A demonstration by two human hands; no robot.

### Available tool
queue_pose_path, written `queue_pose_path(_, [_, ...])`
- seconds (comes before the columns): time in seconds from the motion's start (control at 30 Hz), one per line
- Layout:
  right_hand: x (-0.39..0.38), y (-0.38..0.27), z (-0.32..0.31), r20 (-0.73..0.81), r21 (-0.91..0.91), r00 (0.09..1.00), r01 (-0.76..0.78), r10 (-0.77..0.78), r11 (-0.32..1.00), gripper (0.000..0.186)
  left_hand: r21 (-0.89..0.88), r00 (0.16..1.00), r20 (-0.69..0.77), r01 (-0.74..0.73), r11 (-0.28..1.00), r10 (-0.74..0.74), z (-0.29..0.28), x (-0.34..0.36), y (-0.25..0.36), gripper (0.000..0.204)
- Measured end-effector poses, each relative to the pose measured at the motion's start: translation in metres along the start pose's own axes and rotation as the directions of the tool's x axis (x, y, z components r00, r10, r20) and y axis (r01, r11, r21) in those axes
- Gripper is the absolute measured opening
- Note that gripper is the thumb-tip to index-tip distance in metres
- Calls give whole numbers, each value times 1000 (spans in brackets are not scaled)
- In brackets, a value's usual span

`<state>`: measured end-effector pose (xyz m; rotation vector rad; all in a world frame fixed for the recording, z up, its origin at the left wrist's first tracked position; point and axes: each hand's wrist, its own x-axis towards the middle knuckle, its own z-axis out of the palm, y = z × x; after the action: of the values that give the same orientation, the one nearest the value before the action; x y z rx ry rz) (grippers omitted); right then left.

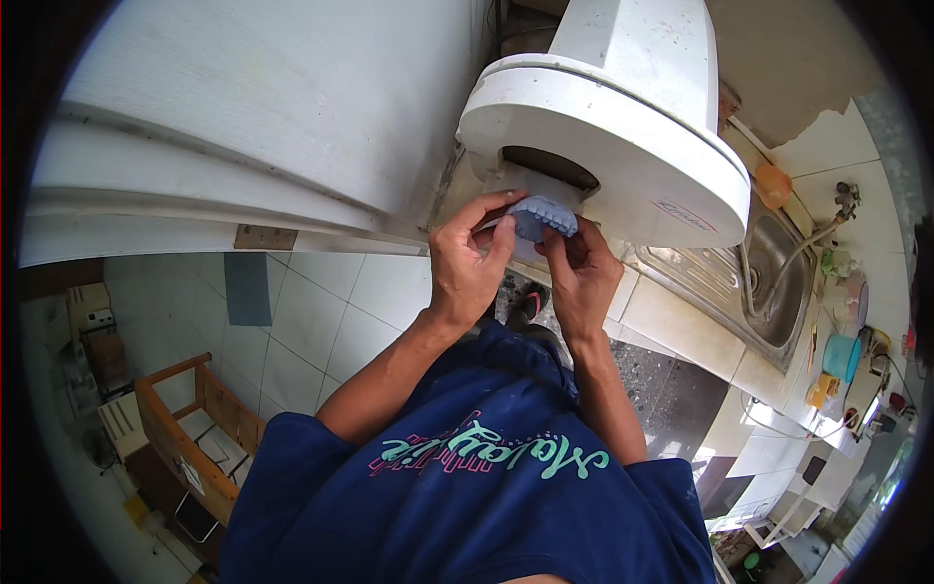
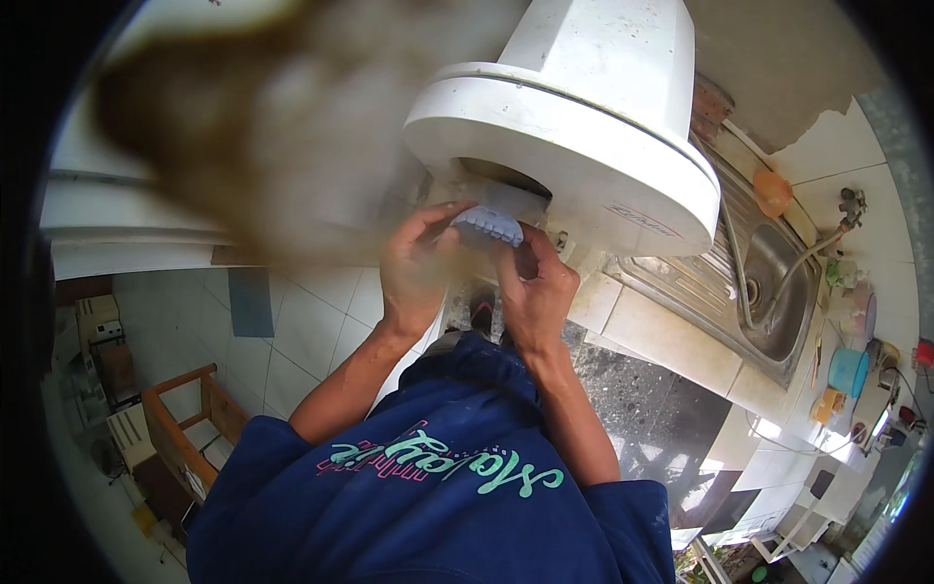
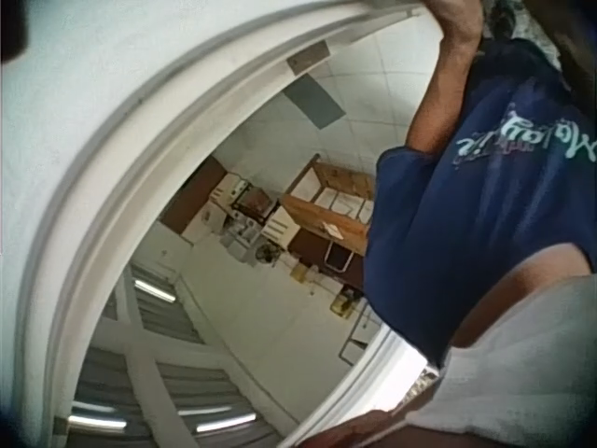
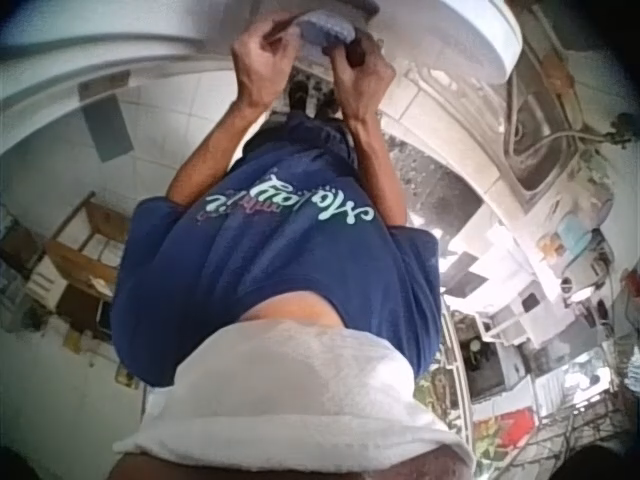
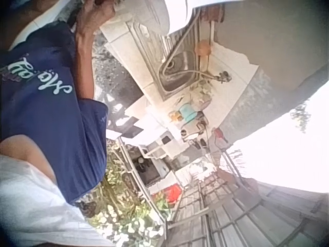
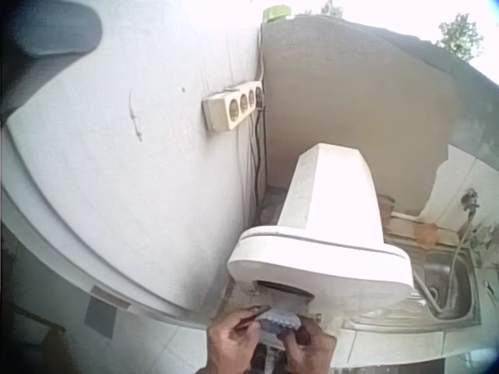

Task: Trim and finish dental plaster models using a model trimmer.

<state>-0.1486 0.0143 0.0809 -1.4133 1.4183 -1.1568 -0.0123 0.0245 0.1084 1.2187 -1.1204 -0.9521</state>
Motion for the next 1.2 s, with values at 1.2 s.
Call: queue_pose_path(1.2, [-40,-55,-6,-168,-10,956,244,-242,970,22,41,871,104,-487,873,481,-28,-13,29,30])
